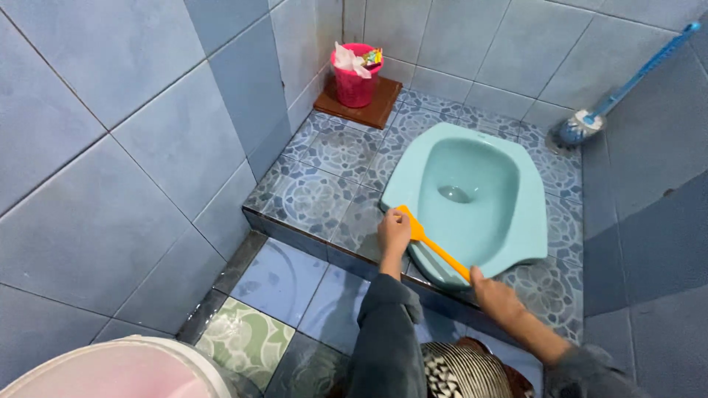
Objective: Cleaning a squat toilet and the surrounding bathroom floor using a brush and water from a bucket.
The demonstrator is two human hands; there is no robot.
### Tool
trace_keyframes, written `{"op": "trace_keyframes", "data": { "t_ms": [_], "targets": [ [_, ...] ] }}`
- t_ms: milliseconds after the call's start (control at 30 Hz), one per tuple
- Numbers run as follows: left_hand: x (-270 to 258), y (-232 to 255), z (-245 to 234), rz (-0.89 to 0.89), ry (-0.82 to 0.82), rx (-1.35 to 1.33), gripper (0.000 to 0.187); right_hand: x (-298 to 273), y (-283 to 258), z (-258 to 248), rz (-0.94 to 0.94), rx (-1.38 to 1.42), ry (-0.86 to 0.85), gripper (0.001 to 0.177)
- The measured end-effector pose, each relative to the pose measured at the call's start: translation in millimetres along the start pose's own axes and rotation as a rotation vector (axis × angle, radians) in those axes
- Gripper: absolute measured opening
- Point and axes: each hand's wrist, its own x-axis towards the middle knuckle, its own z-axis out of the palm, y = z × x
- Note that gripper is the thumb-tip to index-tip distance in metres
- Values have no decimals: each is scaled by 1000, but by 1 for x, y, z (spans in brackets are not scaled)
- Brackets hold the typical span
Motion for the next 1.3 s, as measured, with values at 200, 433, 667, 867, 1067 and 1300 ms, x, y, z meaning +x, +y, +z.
{"op": "trace_keyframes", "data": {
  "t_ms": [200,433,667,867,1067,1300],
  "targets": [
    [-17,32,-20,-152,-150,-195,24,18,-3,3,-8,50,89,25],
    [-8,11,7,44,-116,-169,25,104,-52,18,47,96,211,15],
    [-4,-7,-13,-22,-61,-66,24,-27,23,22,131,104,-82,19],
    [-14,8,-6,-32,-121,22,24,-9,61,46,187,184,-158,26],
    [-11,-8,10,16,-109,-13,27,108,86,145,204,573,-27,35],
    [-5,-15,-5,15,-103,-7,25,2,106,5,481,645,-533,40]
  ]
}}
